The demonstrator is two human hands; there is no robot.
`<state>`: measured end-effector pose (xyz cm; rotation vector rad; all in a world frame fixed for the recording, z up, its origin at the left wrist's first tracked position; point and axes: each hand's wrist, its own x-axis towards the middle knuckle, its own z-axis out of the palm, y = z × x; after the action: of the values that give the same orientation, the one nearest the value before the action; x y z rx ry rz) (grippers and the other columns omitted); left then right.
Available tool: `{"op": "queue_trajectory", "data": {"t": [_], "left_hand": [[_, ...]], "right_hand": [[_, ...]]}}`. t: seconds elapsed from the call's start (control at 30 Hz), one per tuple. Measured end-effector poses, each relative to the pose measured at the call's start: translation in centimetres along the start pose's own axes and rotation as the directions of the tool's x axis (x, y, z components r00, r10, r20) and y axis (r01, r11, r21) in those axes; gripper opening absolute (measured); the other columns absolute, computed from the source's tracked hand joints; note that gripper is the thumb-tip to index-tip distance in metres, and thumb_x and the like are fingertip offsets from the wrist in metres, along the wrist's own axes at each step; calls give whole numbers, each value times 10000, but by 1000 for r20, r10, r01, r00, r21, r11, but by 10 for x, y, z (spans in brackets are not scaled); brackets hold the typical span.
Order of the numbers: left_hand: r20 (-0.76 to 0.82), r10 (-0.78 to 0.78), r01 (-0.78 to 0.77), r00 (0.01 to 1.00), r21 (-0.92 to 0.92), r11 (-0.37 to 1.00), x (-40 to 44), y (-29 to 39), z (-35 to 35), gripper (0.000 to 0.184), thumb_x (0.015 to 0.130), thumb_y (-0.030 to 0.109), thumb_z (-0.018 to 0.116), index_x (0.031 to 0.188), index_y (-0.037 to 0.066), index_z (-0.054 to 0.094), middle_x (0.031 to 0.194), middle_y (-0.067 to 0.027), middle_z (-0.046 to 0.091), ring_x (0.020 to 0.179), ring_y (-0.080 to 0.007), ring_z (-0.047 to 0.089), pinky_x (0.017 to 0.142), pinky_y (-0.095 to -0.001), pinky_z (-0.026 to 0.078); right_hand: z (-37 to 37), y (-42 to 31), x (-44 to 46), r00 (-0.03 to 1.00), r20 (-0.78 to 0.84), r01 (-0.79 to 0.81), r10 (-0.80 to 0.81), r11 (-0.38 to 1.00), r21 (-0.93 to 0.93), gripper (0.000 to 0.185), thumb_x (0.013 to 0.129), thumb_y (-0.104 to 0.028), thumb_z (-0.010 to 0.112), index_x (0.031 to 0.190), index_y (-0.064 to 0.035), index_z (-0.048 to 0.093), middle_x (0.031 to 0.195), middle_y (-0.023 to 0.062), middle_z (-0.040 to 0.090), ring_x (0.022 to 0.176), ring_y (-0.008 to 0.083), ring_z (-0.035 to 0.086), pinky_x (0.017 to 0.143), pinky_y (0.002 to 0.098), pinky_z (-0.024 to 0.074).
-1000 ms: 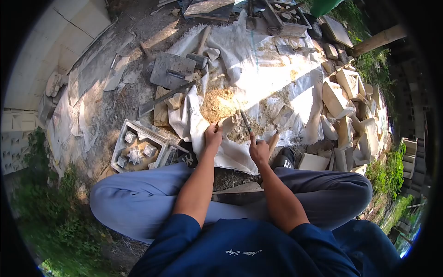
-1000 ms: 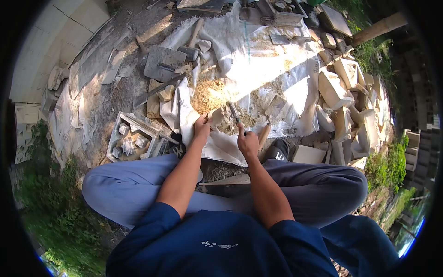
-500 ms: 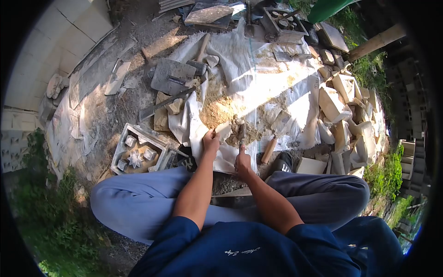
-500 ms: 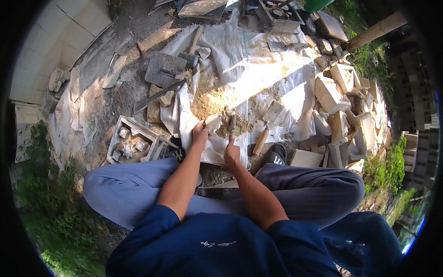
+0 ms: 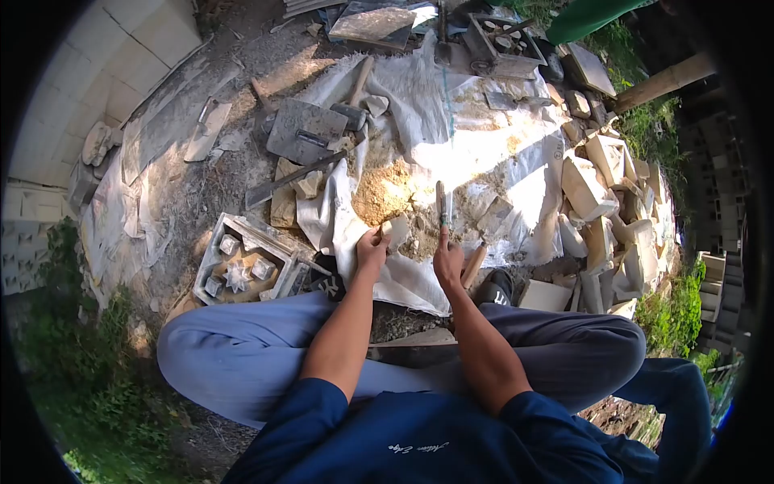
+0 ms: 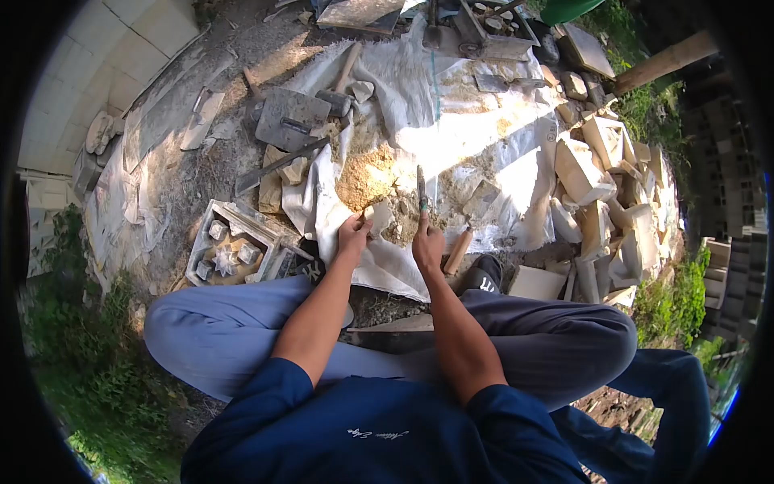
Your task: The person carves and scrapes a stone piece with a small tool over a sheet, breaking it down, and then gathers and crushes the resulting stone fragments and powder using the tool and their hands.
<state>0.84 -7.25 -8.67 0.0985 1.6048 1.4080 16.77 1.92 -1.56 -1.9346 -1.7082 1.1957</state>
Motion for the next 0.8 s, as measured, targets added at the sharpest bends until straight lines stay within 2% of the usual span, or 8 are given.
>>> {"op": "queue_trajectory", "data": {"t": [0.07,0.17,0.23,0.33,0.57,0.67,0.77,0.8], "left_hand": [[20,-8,8,1000,-8,1000,2,1,0,402,929,83,645,1303,5,522,1022,-87,673,801,-142,639,630,-281,532],[-35,-24,27,999,104,994,1,-2,-2,416,927,86,651,1316,16,523,1022,-79,673,820,-139,638,629,-277,532],[-49,-17,19,999,35,999,-1,1,-1,444,905,76,676,1310,-23,523,958,-81,677,815,-134,617,711,-266,491],[-37,68,-64,997,88,994,0,-3,-2,468,898,75,686,1321,-31,514,957,-80,671,817,-137,612,713,-274,491],[-28,28,-27,999,26,999,-2,-1,-1,456,906,59,671,1325,-31,513,963,-79,677,813,-129,618,708,-265,490],[-42,74,-73,996,24,997,0,-5,-1,433,910,56,664,1310,-31,521,967,-76,686,804,-129,626,712,-257,493],[-14,28,-28,1000,37,999,0,-2,-1,439,917,66,659,1325,-1,512,1037,-84,668,888,-158,641,704,-287,550],[-20,1,-1,1000,9,1000,-6,7,2,433,917,66,661,1314,-21,515,1022,-83,673,859,-145,633,712,-276,519]], "right_hand": [[-3,-29,2,990,-6,138,-139,978,154,754,980,-600,423,570,30,361,491,44,307,514,138,296,486,408,207],[1,-44,9,964,-18,261,-265,931,254,736,988,-587,416,580,22,356,498,37,296,520,138,268,496,410,180],[20,-13,27,961,21,269,-274,952,144,795,972,-628,394,577,58,464,514,129,462,513,225,458,523,453,331],[8,-14,6,962,254,-64,100,987,-146,924,911,-720,380,800,151,668,913,435,602,1021,523,610,938,508,448],[23,6,21,981,161,-83,105,987,-136,876,926,-701,400,661,109,605,651,267,604,668,367,620,688,490,455],[4,-25,17,986,77,141,-146,988,65,810,982,-616,368,616,93,512,473,167,432,464,262,388,529,477,322],[6,-22,24,957,-8,284,-289,934,217,785,994,-587,366,611,84,506,466,160,420,457,256,365,519,481,304],[4,-16,24,969,63,230,-240,963,138,801,974,-624,373,686,89,596,587,235,559,554,335,535,601,500,403]]}}
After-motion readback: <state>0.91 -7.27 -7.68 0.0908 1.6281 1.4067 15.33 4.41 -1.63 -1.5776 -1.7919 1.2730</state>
